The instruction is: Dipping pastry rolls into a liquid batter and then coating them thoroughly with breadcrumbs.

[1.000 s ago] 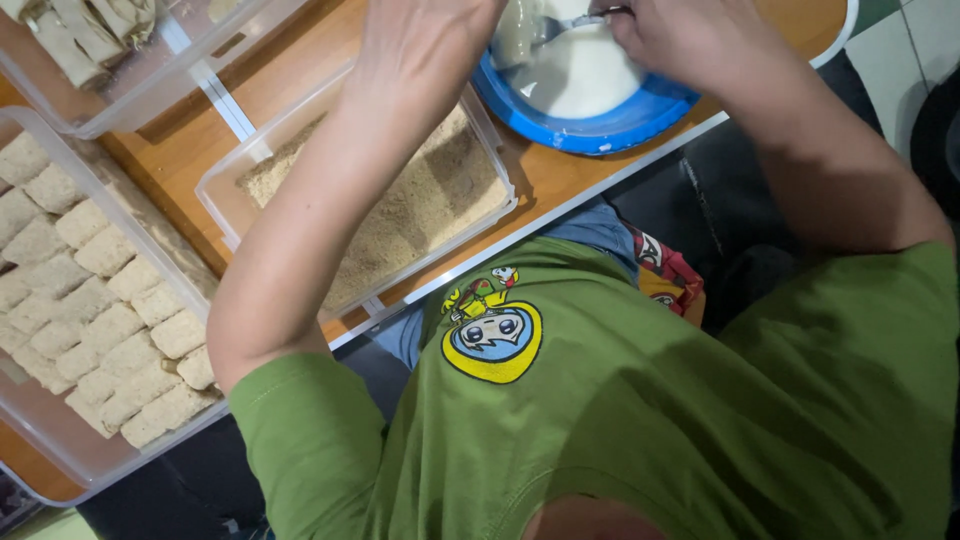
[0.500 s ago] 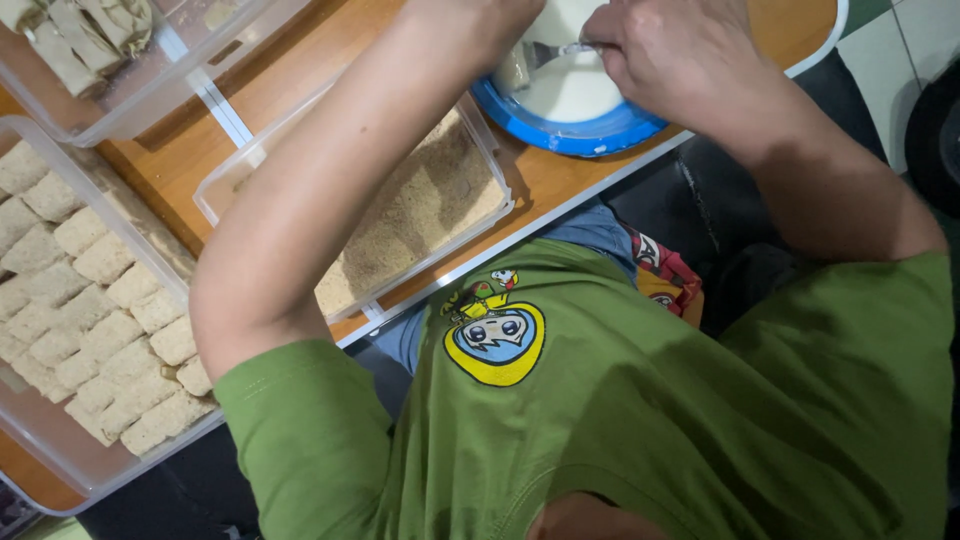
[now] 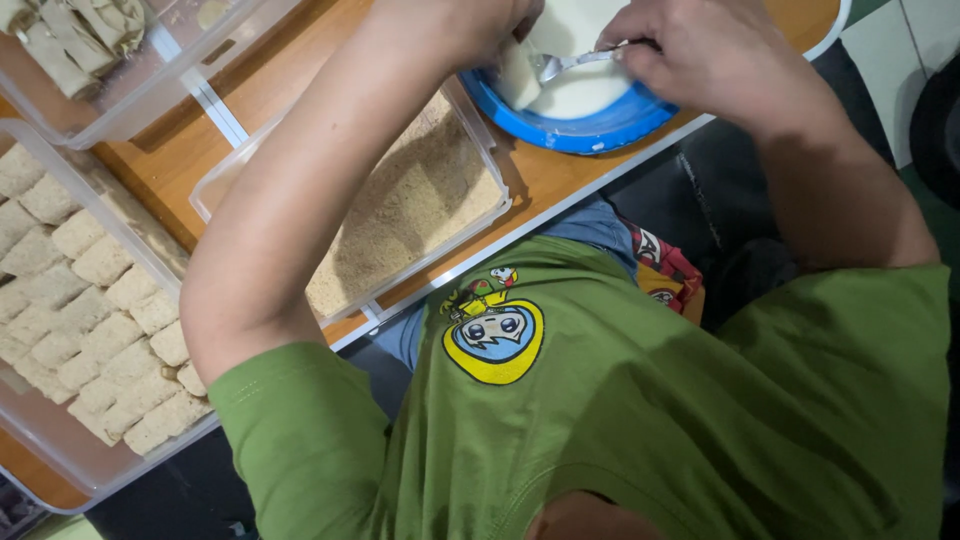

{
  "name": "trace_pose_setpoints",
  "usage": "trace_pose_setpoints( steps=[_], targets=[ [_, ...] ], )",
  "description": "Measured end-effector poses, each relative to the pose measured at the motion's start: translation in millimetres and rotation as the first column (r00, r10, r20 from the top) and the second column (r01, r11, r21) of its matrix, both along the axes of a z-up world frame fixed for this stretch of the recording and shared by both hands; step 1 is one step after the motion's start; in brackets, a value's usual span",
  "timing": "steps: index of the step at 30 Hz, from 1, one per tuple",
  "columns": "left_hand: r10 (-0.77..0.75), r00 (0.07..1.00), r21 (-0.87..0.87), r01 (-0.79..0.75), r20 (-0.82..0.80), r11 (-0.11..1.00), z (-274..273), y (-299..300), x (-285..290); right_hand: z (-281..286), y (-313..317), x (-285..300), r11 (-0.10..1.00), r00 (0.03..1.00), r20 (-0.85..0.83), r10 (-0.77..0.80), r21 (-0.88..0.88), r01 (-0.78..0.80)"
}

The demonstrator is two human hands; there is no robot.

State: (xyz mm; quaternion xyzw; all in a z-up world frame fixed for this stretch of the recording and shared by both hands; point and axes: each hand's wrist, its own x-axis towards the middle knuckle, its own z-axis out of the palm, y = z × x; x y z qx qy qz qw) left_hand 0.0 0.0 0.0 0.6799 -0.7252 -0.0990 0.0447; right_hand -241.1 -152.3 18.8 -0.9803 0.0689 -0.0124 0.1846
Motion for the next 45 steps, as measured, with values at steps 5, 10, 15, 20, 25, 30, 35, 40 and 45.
trace_pose_setpoints(
  steps=[5,10,15,20,25,30,35,40,45],
  targets=[
    [0.063,0.989,0.109,-0.049,-0.133,0.993,2.9,0.8,0.1,0.9,-2.1,-7.5,1.0,1.0,-0.028,-0.014,0.026,0.015],
    [0.056,0.984,0.246,-0.013,-0.169,0.969,20.4,-4.1,-5.6,8.6,-4.7,-12.1,1.0,0.999,-0.041,-0.009,0.014,0.01],
    [-0.017,0.941,0.18,0.082,-0.338,0.98,2.7,-12.6,-0.3,-4.4,-24.0,-18.2,0.973,0.991,-0.133,-0.019,0.224,0.049],
    [0.035,0.855,0.148,0.049,-0.518,0.988,-4.6,-18.1,7.2,-8.9,-36.7,-19.2,0.952,0.993,-0.115,-0.024,0.302,0.058],
    [0.131,0.753,0.253,0.049,-0.645,0.966,-7.8,-21.0,16.5,-29.4,-37.6,-9.6,0.992,1.0,-0.029,0.001,0.129,0.003],
    [0.198,0.709,0.276,-0.005,-0.677,0.961,7.3,-17.9,13.7,-44.6,-27.5,12.6,0.977,0.996,-0.052,-0.071,-0.205,0.059],
    [0.274,0.567,0.288,-0.067,-0.777,0.955,-4.5,-19.5,16.8,-41.7,-28.8,13.1,0.985,0.997,-0.058,-0.054,-0.166,0.043],
    [0.352,0.366,0.35,-0.075,-0.862,0.934,-13.8,-26.2,20.7,-38.9,-57.1,-16.2,0.956,0.95,-0.126,-0.285,0.037,0.292],
    [0.42,0.032,0.421,0.006,-0.907,0.907,-63.4,-44.8,28.0,12.2,-29.3,-1.0,0.887,0.855,0.445,0.268,0.232,-0.399]
  ],
)
